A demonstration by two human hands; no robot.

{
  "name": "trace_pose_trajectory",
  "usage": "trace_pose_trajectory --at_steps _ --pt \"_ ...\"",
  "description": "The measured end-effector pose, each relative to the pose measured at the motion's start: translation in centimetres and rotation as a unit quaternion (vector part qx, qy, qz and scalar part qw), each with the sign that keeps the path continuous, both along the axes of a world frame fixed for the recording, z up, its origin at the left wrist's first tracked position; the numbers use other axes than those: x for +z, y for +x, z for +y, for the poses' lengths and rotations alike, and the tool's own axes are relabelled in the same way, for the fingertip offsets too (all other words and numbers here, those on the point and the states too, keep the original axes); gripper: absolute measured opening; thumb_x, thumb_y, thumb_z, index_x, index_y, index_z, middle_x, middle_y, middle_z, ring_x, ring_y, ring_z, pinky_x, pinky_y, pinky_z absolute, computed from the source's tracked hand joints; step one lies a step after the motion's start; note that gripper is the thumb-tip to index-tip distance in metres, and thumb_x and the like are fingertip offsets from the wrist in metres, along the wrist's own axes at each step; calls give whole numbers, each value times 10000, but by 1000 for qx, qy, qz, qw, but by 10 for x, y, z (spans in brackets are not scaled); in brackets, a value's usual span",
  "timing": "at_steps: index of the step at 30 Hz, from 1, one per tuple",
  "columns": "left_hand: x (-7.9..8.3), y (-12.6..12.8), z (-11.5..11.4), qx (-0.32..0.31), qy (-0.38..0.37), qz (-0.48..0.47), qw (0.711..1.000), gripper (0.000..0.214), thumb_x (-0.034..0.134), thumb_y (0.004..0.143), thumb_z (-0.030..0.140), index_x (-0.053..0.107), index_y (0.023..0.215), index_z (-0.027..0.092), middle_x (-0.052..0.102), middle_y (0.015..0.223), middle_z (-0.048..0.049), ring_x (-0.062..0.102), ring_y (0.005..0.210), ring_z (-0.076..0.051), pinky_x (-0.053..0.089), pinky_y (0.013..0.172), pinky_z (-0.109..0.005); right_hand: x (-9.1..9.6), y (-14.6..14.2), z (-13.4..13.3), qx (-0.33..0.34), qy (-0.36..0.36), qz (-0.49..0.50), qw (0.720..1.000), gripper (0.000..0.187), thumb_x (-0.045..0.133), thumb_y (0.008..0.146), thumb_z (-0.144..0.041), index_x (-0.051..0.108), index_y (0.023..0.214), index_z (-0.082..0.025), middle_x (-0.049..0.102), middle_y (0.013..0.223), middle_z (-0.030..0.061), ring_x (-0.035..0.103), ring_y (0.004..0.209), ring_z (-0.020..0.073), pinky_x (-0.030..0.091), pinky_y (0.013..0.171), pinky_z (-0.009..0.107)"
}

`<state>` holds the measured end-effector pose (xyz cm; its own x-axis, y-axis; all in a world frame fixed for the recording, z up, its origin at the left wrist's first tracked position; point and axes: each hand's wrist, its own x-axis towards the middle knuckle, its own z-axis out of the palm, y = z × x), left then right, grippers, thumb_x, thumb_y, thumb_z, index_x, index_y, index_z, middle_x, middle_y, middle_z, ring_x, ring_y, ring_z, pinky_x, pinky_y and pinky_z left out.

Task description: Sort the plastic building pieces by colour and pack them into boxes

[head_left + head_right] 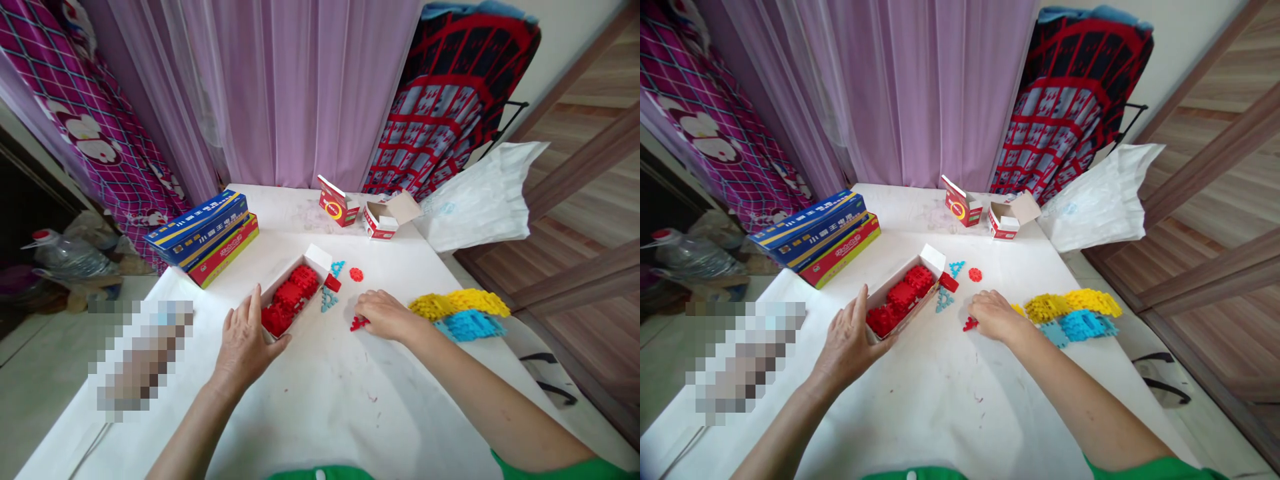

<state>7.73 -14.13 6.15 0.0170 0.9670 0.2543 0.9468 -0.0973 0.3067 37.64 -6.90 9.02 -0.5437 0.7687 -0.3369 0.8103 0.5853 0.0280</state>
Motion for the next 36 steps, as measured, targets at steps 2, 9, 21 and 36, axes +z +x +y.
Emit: trace_pose_trajectory --at_steps 2,9,21,36 --pt "1 0 0 0 1 5 1000 1027 628 761 534 69 1528 141 495 1365 -214 503 1231 -367 388 1023 -556 -4 0 0 3 1 -4 1000 191 578 730 -76 703 818 -191 677 969 70 586 966 221 375 819 308" --pt "2 3 -2 5 10 13 1000 1046 648 749 504 48 1528 150 503 1361 -198 510 1222 -357 364 1047 -546 23 -6 3 2 1 82 997 141 604 789 -165 719 843 -226 698 921 43 611 928 215 394 813 308" --pt "0 3 -1 -8 35 1 999 1049 654 743 508 57 1524 140 519 1342 -208 523 1223 -346 387 1020 -541 62 -132 12 153 53 191 968 73 639 817 -222 691 854 -187 686 942 56 589 927 212 397 821 321" --pt "-1 5 -3 5 29 3 1000 1040 667 732 449 62 1522 147 514 1346 -201 515 1229 -345 349 1060 -542 56 -57 47 3 90 213 973 217 530 862 -176 704 984 -218 691 1094 43 585 1058 186 405 945 305"
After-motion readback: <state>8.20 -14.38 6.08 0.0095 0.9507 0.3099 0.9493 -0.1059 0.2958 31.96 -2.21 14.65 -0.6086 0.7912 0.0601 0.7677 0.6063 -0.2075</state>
